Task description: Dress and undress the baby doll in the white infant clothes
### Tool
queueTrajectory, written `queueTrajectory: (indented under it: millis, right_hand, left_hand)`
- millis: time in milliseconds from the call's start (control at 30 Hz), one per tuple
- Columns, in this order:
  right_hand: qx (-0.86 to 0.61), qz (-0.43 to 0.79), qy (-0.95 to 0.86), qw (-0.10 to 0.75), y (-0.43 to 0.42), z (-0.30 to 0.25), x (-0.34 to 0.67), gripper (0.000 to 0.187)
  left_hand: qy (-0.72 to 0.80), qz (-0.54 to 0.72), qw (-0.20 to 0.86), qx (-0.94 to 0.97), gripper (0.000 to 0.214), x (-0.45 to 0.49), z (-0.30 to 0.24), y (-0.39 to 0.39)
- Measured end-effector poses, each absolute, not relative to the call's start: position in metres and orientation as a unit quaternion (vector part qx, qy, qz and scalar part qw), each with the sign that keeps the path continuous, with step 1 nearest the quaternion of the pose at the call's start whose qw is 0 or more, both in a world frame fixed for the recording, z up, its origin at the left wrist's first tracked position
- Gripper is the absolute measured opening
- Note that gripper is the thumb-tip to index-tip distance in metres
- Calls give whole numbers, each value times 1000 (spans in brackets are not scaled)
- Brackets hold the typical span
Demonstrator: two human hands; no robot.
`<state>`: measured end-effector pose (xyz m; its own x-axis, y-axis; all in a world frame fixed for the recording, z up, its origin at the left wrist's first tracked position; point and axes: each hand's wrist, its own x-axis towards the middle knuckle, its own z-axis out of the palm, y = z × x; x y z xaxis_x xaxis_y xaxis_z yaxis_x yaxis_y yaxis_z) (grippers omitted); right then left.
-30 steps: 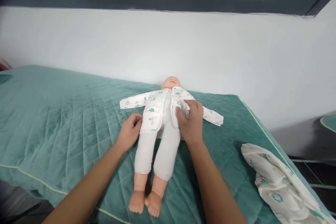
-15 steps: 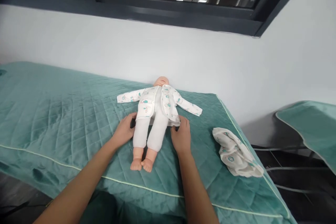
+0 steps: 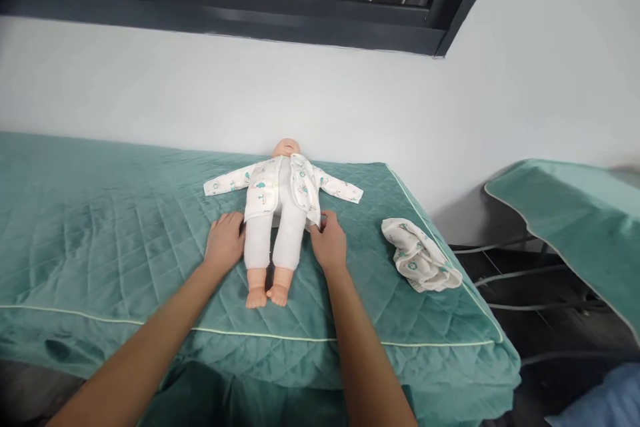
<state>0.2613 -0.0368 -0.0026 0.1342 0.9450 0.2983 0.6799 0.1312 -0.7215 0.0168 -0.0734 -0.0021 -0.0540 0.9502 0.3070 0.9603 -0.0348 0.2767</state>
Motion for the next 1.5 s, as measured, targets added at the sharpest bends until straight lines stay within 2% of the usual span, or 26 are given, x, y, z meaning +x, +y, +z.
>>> queueTrajectory:
  millis: [267, 400, 500, 600, 767, 933, 1067, 1167, 1367, 1500]
  right_hand:
    - [-638, 168, -625, 416, -53, -3, 264, 35]
    - [-589, 87, -659, 460, -49, -5, 261, 57]
    - [-514, 15, -738, 437, -38, 4, 253, 65]
    - [-487, -15, -778, 396, -21, 23, 245, 63]
    - [-485, 10, -797, 360, -4, 46, 233, 46]
    - [-510, 54, -786, 345, -8, 38, 219, 61]
    - [-515, 35, -781, 352, -10, 39, 216, 46]
    - [-459, 12, -811, 362, -17, 46, 216, 43]
    - [-385, 15, -874, 296, -42, 42, 221, 40]
    - [-361, 67, -872, 323, -54, 35, 231, 39]
  left_hand:
    - [-744, -309, 15, -591, 21, 11, -6, -76]
    - [-718, -302, 5, -627, 15, 11, -9, -72]
    - [-702, -289, 1, -651, 17, 13, -11, -70]
    - [-701, -287, -5, -653, 19, 13, -11, -69]
    - [-707, -276, -9, -650, 20, 13, -10, -69]
    - [-705, -278, -17, -652, 20, 13, -9, -69]
    - [-703, -289, -19, -649, 19, 13, -8, -71]
    - [-694, -297, -22, -656, 20, 12, -7, -72]
    - [-667, -330, -55, -666, 15, 10, -7, -74]
    - [-636, -381, -120, -660, 15, 5, -10, -74]
